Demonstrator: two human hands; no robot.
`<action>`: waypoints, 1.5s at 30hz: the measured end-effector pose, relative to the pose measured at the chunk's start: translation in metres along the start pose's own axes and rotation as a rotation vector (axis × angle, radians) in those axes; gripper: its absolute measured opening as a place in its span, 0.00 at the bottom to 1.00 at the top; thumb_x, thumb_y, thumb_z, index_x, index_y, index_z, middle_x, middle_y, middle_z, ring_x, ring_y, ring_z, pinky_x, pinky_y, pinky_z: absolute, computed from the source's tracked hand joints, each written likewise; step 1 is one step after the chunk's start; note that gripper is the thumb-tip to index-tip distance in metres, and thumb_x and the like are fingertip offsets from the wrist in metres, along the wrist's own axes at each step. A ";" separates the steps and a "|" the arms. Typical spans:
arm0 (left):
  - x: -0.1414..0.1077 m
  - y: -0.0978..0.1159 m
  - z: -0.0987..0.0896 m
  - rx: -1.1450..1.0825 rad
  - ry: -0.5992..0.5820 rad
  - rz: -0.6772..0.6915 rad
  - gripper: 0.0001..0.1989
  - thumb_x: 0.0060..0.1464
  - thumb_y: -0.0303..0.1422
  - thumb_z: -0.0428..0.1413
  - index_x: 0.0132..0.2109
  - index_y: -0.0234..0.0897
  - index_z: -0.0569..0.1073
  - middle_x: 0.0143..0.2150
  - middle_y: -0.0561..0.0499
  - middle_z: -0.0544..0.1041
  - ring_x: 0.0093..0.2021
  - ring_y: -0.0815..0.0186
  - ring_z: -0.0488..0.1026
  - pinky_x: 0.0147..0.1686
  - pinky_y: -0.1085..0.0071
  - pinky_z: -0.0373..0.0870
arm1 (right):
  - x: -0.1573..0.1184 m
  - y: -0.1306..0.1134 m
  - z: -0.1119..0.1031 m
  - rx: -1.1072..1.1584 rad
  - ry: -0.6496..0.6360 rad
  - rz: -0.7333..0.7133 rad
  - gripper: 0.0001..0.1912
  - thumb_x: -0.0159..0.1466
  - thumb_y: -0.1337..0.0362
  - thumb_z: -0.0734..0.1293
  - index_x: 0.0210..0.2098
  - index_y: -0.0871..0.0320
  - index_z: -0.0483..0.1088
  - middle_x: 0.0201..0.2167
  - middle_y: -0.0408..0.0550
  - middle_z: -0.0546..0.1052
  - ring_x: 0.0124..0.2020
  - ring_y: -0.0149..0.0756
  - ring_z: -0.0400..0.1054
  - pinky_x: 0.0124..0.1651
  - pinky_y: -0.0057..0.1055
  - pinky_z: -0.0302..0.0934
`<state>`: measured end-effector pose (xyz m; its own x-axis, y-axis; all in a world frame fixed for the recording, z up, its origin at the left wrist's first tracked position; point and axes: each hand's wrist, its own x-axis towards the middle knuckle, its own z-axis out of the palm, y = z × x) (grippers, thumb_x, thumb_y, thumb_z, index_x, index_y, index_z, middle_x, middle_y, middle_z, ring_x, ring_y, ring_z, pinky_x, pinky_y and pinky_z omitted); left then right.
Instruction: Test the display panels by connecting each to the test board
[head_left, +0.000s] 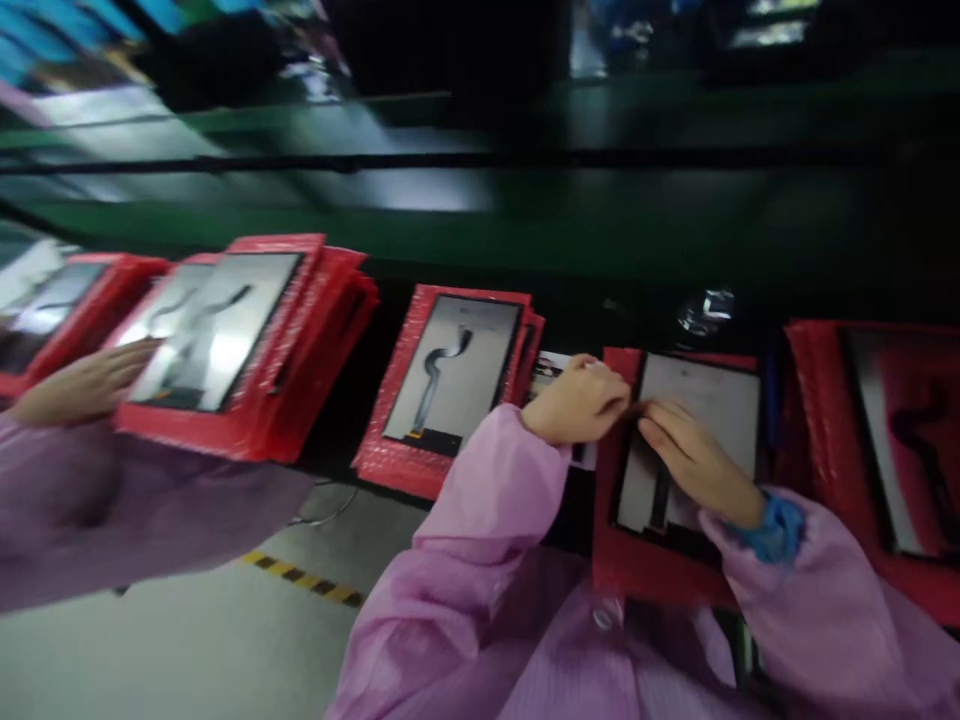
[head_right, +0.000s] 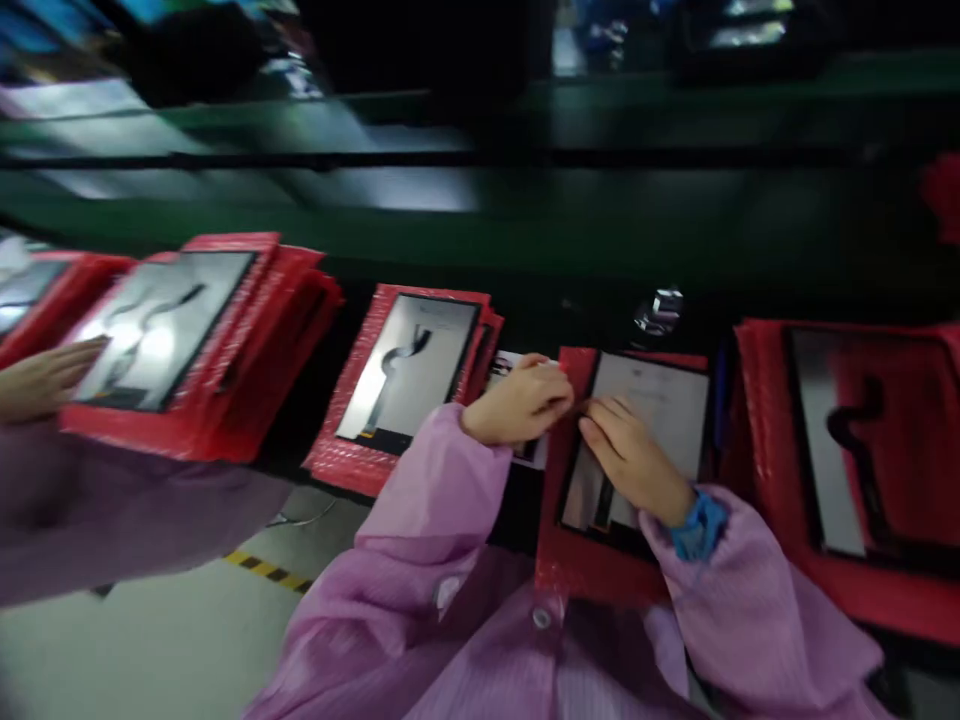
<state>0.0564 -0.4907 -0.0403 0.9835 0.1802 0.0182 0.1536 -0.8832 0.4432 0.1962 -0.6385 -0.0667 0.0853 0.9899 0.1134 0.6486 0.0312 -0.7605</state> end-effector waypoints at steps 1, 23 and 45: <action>0.000 -0.001 0.000 -0.020 0.007 0.006 0.11 0.63 0.27 0.47 0.36 0.36 0.73 0.39 0.49 0.79 0.43 0.64 0.73 0.59 0.58 0.55 | 0.001 0.000 -0.001 0.008 -0.015 -0.016 0.16 0.73 0.57 0.54 0.38 0.56 0.69 0.39 0.52 0.75 0.44 0.43 0.67 0.51 0.45 0.63; -0.004 0.001 -0.001 -0.081 0.037 0.044 0.11 0.61 0.26 0.47 0.34 0.37 0.73 0.34 0.52 0.77 0.38 0.65 0.72 0.61 0.54 0.55 | 0.004 0.007 -0.001 0.073 -0.064 -0.089 0.14 0.73 0.59 0.54 0.37 0.56 0.67 0.42 0.52 0.72 0.46 0.41 0.64 0.52 0.42 0.62; -0.004 0.004 -0.005 -0.084 0.018 0.035 0.12 0.62 0.26 0.47 0.34 0.36 0.73 0.35 0.51 0.77 0.39 0.65 0.72 0.61 0.55 0.55 | 0.005 0.003 -0.004 0.076 -0.070 -0.096 0.15 0.73 0.60 0.54 0.41 0.56 0.71 0.43 0.52 0.73 0.46 0.41 0.66 0.53 0.42 0.63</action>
<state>0.0524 -0.4930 -0.0339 0.9861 0.1584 0.0511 0.1098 -0.8499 0.5154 0.2017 -0.6337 -0.0663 -0.0293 0.9890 0.1447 0.5915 0.1339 -0.7951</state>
